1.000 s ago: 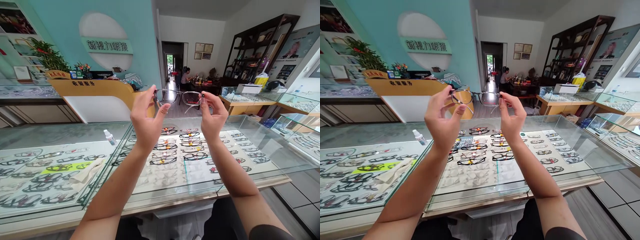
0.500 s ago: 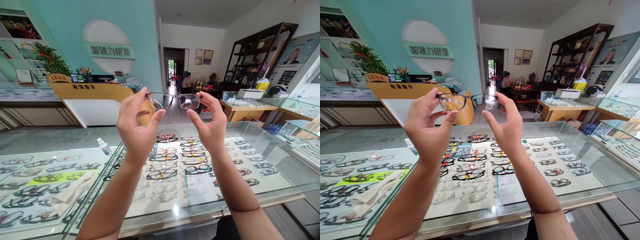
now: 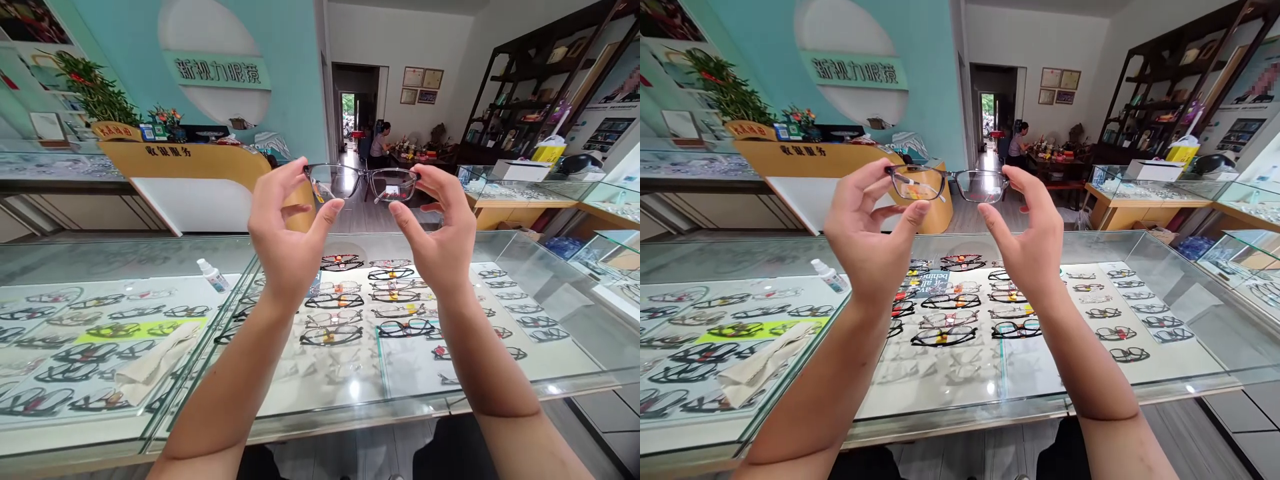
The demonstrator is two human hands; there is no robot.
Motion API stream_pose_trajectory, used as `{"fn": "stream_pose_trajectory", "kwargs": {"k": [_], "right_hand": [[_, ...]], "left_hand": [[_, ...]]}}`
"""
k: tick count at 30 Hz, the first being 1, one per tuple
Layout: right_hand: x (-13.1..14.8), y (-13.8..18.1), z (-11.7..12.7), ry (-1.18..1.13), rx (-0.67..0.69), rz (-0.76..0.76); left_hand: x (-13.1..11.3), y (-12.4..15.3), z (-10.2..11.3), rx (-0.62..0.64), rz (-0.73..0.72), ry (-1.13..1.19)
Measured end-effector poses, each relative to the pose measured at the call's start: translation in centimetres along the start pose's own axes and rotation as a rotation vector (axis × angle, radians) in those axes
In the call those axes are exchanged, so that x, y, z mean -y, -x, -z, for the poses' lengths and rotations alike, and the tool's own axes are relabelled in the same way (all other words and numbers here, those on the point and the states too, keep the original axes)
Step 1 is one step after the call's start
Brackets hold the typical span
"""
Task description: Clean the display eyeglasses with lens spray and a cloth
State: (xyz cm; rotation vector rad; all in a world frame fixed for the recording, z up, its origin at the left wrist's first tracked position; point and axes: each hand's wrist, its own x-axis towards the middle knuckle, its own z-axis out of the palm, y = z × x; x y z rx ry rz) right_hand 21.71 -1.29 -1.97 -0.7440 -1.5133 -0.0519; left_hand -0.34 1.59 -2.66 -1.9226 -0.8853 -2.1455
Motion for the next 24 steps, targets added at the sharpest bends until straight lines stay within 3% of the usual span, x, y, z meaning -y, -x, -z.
{"fn": "stream_pose_trajectory", "kwargs": {"k": [8,15,24], "right_hand": [[0.8,0.1,0.3,0.063,-0.026,0.021],[-0.2,0.0,0.1,0.165,-0.008,0.042],[-1.4,0.1,-0.2,0.155,0.079,-0.02]], "left_hand": [[0.1,0.0,0.1,0.077,0.095,0.056],[-0.2,0.1,0.2,0.067,0.146,0.037],[-1.0,0.0,0.0,-0.062,-0.041,-0.053]]}}
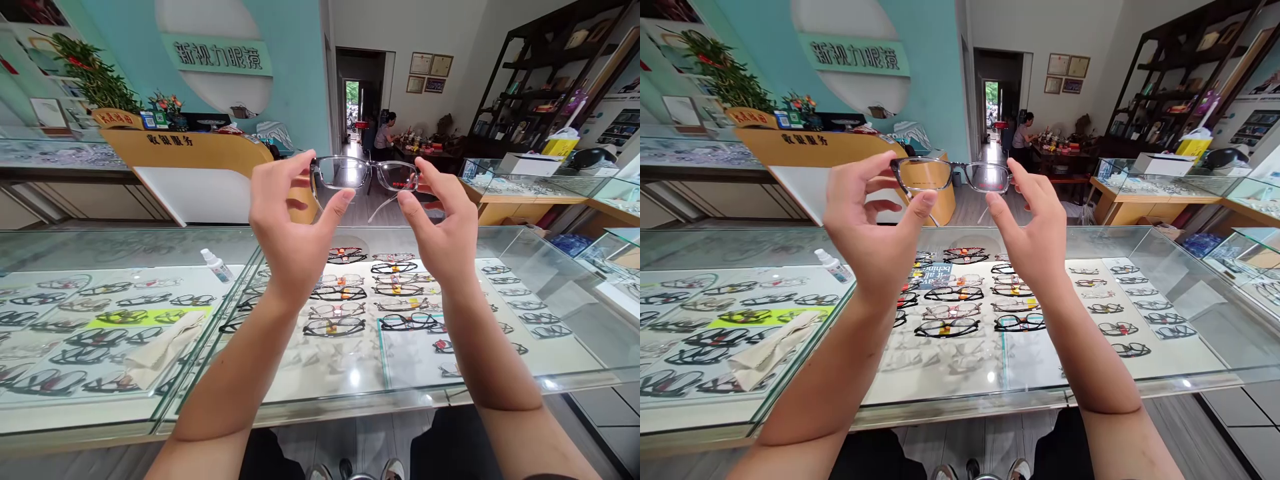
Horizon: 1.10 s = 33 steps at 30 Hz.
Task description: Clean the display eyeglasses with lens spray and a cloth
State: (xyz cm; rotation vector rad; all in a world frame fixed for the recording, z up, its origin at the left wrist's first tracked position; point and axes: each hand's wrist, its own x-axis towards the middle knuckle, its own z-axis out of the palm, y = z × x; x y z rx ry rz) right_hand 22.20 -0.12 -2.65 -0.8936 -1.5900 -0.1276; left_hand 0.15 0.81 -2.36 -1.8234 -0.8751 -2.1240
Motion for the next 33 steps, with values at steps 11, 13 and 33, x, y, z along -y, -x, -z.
{"fn": "stream_pose_trajectory", "kwargs": {"k": [11,13,33], "right_hand": [[-1.4,0.1,-2.1,0.014,-0.084,0.095],[-1.5,0.1,-2.4,0.044,-0.142,0.125],[-1.2,0.0,-2.7,0.303,-0.377,0.364]], "left_hand": [[1.3,0.0,0.3,0.078,0.005,-0.014],[2.4,0.0,-0.3,0.076,-0.004,0.007],[4.9,1.4,-1.9,0.151,0.058,0.028]]}}
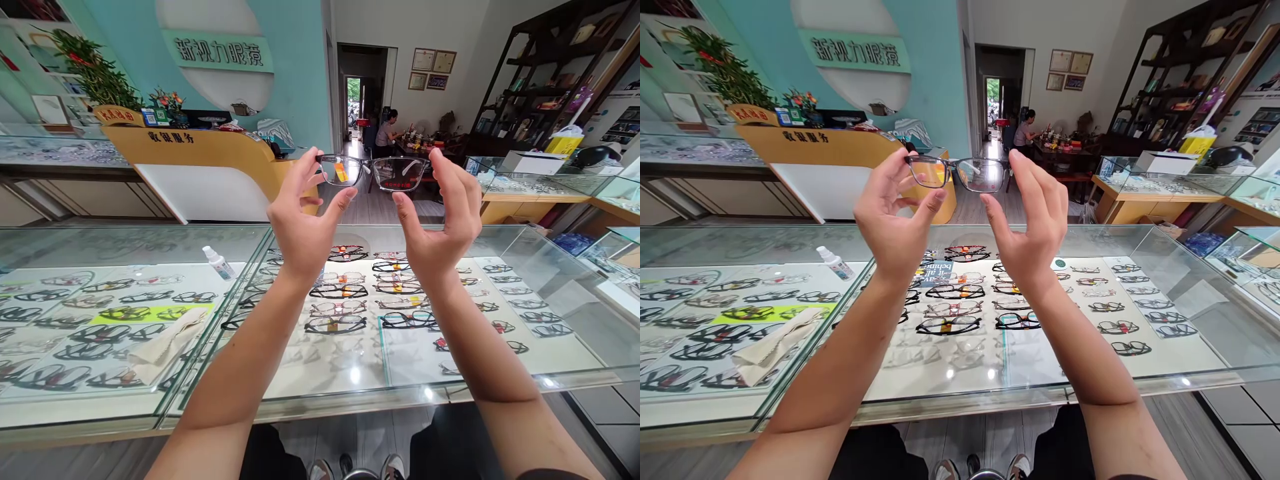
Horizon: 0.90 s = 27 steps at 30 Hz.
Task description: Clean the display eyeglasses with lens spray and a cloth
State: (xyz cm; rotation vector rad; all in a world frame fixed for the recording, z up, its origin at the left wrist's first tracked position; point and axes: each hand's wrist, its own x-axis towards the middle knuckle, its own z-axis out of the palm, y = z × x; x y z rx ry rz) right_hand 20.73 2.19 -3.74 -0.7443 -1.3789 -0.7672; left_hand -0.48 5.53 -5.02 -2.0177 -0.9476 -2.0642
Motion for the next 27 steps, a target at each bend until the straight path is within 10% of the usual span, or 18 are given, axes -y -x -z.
{"fn": "stream_pose_trajectory", "kwargs": {"k": [27], "right_hand": [[-0.6,0.8,0.3,-0.255,0.338,-0.263]], "left_hand": [[-2.5,1.0,0.3,-0.21,-0.092,-0.177]]}}
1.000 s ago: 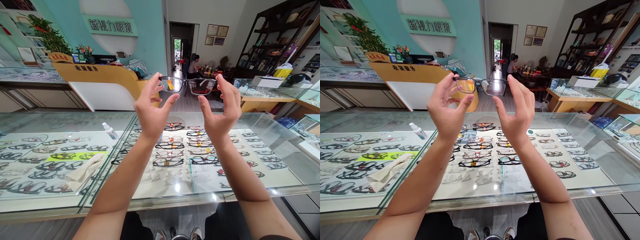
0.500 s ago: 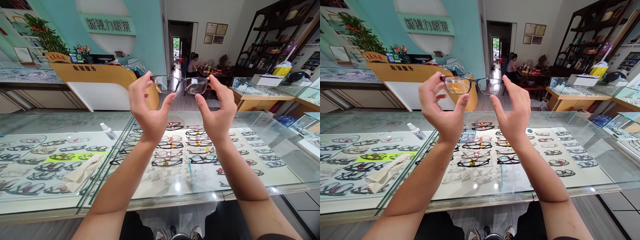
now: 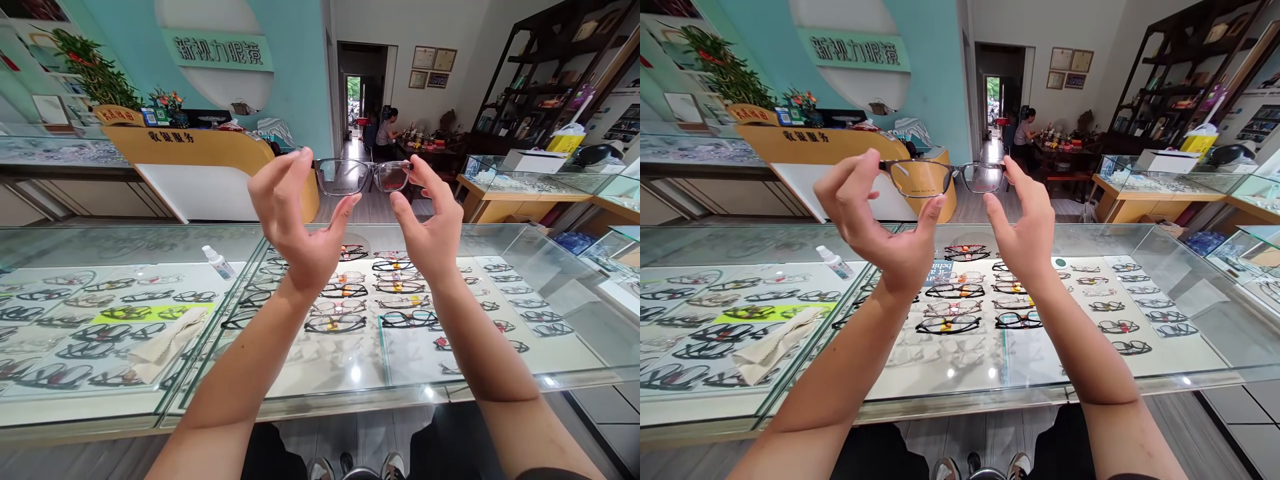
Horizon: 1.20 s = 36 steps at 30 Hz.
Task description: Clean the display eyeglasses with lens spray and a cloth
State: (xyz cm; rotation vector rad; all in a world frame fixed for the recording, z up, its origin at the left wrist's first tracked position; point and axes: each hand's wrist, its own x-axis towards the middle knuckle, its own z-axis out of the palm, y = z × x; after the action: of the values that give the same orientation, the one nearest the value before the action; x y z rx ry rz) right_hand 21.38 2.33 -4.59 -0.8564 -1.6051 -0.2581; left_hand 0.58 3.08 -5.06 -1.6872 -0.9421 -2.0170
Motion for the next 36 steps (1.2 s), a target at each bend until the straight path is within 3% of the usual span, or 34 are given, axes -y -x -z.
{"fn": "stream_pose_trajectory", "kwargs": {"k": [6,12,17,25,32,36], "right_hand": [[-0.1,0.0,-0.3,-0.019,-0.033,0.01],[0.5,-0.2,-0.3,-0.004,-0.109,0.027],[1.6,-0.3,0.3,0.011,-0.115,0.019],[1.4,-0.3,0.5,0.019,-0.126,0.017],[1.8,-0.4,0.8,0.071,-0.136,0.031],[1.5,-0.4,0.6,0.034,-0.099,0.01]], "left_hand": [[0.1,0.1,0.0,0.057,0.046,0.044],[0.4,0.1,-0.2,0.035,0.027,0.018],[0.2,-0.4,-0.4,0.014,0.099,0.098],[1.9,-0.5,-1.1,0.213,0.25,0.235],[1.9,-0.3,-1.2,0.225,0.272,0.254],[1.4,-0.4,-0.9,0.158,0.227,0.2]]}}
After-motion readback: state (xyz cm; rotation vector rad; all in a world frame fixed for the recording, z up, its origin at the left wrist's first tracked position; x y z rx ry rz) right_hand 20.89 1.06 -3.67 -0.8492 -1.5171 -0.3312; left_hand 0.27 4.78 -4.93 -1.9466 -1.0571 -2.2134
